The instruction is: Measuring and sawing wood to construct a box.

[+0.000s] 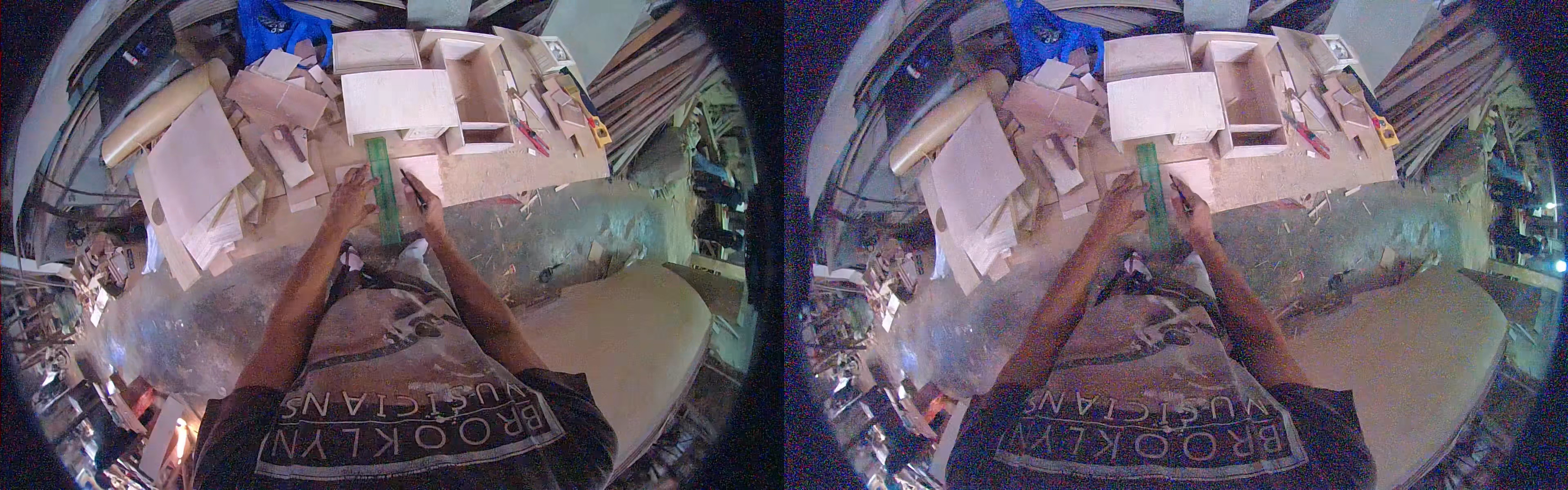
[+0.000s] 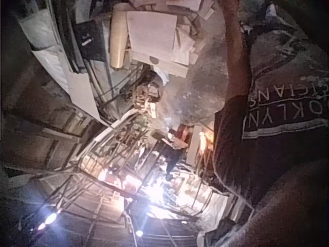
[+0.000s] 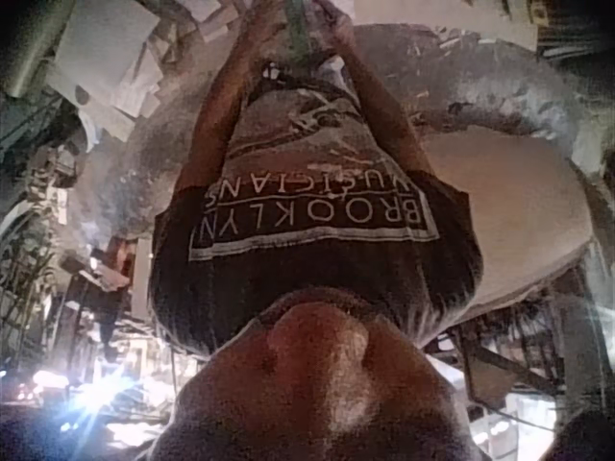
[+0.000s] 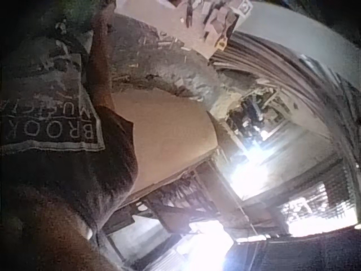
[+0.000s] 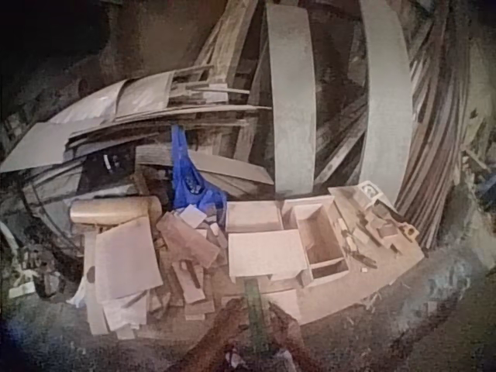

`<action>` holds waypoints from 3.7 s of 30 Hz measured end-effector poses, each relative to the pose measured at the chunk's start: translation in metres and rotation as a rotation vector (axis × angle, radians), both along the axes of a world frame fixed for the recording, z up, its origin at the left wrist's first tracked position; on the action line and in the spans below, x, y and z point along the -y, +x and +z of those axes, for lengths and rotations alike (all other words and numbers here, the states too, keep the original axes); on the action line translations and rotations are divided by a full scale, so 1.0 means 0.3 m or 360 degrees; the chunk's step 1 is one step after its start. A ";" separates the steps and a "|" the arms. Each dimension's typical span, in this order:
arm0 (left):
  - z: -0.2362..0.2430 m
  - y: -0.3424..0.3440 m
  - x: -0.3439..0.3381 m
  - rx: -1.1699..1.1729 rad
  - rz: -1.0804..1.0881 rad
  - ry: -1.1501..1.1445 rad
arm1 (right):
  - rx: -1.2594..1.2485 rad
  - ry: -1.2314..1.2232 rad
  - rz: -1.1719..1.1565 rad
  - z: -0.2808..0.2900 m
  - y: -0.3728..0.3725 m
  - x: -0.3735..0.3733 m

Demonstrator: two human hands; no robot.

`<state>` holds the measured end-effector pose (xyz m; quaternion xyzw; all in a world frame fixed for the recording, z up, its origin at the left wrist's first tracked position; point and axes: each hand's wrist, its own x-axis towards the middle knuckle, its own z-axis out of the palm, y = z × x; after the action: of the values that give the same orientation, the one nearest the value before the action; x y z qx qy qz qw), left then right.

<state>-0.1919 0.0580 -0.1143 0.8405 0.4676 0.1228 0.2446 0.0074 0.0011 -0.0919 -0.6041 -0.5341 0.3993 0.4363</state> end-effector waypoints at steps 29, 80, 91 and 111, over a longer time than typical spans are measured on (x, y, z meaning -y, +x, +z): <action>-0.019 -0.003 0.004 0.0012 -0.0011 0.0046 | 0.0172 0.0112 0.0153 -0.101 0.009 -0.065; -0.009 0.028 -0.006 -0.0208 0.0048 -0.0033 | 0.0178 -0.0198 0.0351 -0.025 0.072 -0.147; -0.017 0.029 0.011 -0.0169 0.0103 -0.0081 | 0.0818 -0.0068 0.0677 0.107 0.071 0.077; 0.018 0.035 0.008 -0.0141 0.0082 -0.0089 | 0.0690 -0.0008 0.0685 0.072 0.055 -0.042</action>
<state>-0.1815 0.0555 -0.1088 0.8256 0.5028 0.0785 0.2437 0.0239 0.0137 -0.0702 -0.5493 -0.7294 0.3458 0.2161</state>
